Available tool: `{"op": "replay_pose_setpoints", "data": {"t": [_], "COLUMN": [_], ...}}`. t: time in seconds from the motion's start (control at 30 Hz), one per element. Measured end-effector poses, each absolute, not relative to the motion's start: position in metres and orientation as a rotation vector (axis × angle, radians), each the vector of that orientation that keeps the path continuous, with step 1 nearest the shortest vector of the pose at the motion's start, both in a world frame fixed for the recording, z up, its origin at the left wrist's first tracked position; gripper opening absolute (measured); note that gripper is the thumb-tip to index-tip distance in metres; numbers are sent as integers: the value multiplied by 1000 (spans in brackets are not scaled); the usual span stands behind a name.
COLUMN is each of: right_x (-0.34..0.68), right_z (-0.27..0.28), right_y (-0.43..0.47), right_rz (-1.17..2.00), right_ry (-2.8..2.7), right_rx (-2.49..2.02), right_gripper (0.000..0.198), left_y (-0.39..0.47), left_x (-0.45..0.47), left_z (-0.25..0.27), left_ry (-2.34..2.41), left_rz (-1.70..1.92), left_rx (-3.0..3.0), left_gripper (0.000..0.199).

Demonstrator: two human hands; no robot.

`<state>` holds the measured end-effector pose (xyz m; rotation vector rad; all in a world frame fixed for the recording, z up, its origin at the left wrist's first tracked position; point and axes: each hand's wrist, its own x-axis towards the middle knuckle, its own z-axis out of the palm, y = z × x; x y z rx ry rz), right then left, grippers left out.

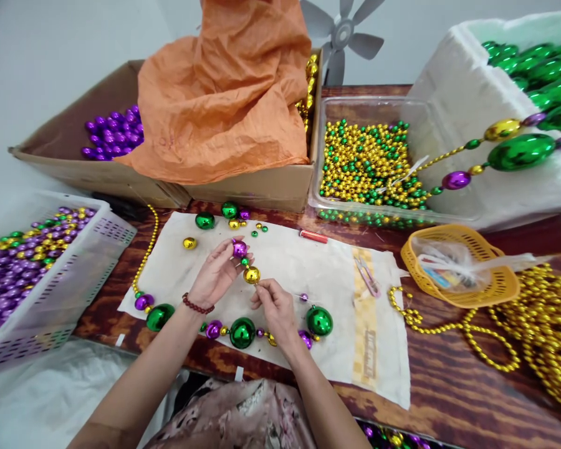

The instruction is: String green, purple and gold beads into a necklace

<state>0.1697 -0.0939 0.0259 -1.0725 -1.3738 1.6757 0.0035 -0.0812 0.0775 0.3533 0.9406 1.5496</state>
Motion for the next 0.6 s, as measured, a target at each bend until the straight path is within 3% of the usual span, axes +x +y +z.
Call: {"op": "replay_pose_setpoints", "data": {"t": [0.33,0.53,0.6], "right_x": [176,180,183], "right_z": [17,17,18], "right_y": [-90,-82,-79], "right_rz": [1796,1884,1895], "right_ry": [-1224,-1126,-1106], "right_rx": [-1133,-1087,-1053], "right_gripper": [28,24,24], "left_y": [-86,-77,-62], "left_x": [10,-3,-17], "left_z": [75,70,65], "left_ry": [996,1084,1257], "left_rz": [1497,1371,1384], "left_rx": [400,620,748], "left_gripper": [34,51,47]}}
